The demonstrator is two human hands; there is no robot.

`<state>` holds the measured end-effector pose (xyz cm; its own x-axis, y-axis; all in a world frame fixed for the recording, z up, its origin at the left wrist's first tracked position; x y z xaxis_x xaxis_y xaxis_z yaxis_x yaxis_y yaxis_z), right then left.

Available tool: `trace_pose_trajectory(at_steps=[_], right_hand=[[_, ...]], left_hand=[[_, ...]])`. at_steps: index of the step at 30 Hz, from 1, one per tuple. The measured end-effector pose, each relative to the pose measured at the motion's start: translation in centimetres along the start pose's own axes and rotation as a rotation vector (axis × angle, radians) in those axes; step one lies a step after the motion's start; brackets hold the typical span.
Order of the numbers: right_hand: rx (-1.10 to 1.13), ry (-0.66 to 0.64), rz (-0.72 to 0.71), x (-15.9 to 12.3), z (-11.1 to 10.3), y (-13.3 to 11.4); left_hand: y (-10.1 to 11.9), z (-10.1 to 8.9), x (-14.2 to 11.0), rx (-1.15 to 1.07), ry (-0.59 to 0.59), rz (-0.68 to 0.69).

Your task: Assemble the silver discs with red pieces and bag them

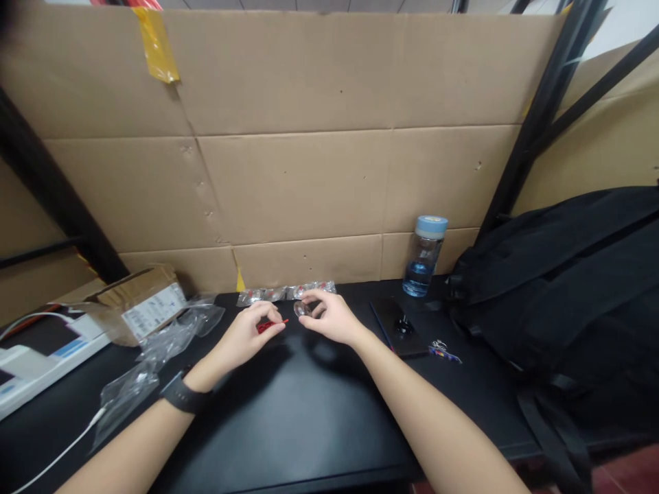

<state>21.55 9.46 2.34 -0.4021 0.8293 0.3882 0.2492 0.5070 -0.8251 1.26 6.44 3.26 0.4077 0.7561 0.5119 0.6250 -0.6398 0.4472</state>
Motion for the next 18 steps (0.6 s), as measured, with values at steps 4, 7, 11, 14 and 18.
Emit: trace_pose_trajectory(at_steps=[4, 7, 11, 14, 18], right_hand=[[0.217, -0.034, 0.052, -0.3, 1.2, -0.5], [0.276, -0.046, 0.067, -0.4, 1.6, -0.7], [0.3, -0.053, 0.067, -0.5, 1.8, -0.5], [0.272, -0.069, 0.037, -0.5, 2.0, -0.5], [0.234, -0.052, -0.006, -0.4, 2.0, -0.9]], left_hand=[[-0.4, -0.5, 0.0, -0.044, 0.083, -0.062], [-0.7, -0.6, 0.0, -0.023, 0.1, -0.096], [0.0, -0.3, 0.1, 0.039, 0.04, -0.028], [0.6, 0.0, 0.0, 0.113, 0.023, 0.004], [0.9, 0.1, -0.2, 0.217, 0.061, 0.021]])
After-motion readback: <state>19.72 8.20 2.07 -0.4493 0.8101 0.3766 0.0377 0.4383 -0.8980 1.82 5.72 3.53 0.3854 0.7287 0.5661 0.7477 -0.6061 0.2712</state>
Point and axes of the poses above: each hand's wrist, its own x-axis towards the middle knuckle, its own z-axis out of the palm, y = z × x, the point moved 5 cm from there along x, towards the middle knuckle, and after that the axes turned 3 degrees about x, right-handed, at the moved point
